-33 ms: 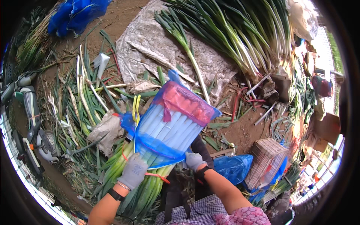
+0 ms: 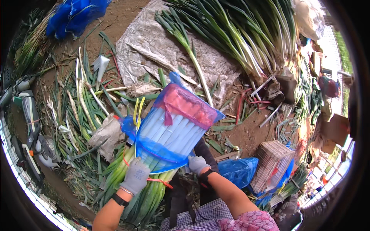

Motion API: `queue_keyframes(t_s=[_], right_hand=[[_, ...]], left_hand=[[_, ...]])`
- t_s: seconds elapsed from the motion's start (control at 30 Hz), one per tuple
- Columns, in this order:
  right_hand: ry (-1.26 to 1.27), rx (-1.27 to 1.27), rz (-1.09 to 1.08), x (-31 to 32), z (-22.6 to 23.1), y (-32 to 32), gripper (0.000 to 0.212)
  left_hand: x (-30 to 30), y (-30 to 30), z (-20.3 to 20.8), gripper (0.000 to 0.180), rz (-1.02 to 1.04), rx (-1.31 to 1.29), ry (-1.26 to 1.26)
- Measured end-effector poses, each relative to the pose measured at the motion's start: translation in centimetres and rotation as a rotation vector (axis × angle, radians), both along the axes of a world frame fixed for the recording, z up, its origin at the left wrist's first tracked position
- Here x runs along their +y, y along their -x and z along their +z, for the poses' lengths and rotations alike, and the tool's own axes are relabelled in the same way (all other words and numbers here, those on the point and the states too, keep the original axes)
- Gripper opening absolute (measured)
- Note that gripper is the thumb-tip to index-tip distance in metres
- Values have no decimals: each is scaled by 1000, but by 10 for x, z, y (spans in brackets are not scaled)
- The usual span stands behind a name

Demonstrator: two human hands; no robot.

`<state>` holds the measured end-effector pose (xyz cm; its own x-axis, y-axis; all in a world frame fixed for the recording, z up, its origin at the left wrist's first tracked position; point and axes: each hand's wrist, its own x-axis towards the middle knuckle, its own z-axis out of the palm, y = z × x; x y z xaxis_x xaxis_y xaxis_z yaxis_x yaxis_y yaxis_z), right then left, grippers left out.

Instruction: The person ties a bundle of leeks with a red cord, places a red plastic bag over the roots, and secures a blue mesh bag over the bundle before trimming the green tops with a long blade.

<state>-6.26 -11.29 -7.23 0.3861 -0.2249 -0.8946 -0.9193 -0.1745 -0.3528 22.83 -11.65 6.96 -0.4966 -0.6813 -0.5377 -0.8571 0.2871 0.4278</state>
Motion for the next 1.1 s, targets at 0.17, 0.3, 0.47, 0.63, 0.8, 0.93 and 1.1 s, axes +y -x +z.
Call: queue_keyframes(t_s=[0.17,0.3,0.47,0.63,0.8,0.93,1.1], right_hand=[[-82,-18,39,-12,-1,2,24],[-116,-6,10,-15,-6,7,26],[-73,15,-33,-6,-5,3,24],[59,9,-94,4,-4,2,25],[214,-48,-231,24,6,9,26],[231,-7,-393,31,7,-6,26],[312,-3,-571,61,-11,-6,22]], left_hand=[[-23,19,-6,15,336,225,187],[-24,30,-23,22,326,163,173],[-24,33,-29,19,163,-3,144],[-11,23,-38,5,87,69,259],[11,4,-35,16,35,113,166],[14,-5,-43,15,31,79,123],[13,5,-50,17,8,-53,108]])
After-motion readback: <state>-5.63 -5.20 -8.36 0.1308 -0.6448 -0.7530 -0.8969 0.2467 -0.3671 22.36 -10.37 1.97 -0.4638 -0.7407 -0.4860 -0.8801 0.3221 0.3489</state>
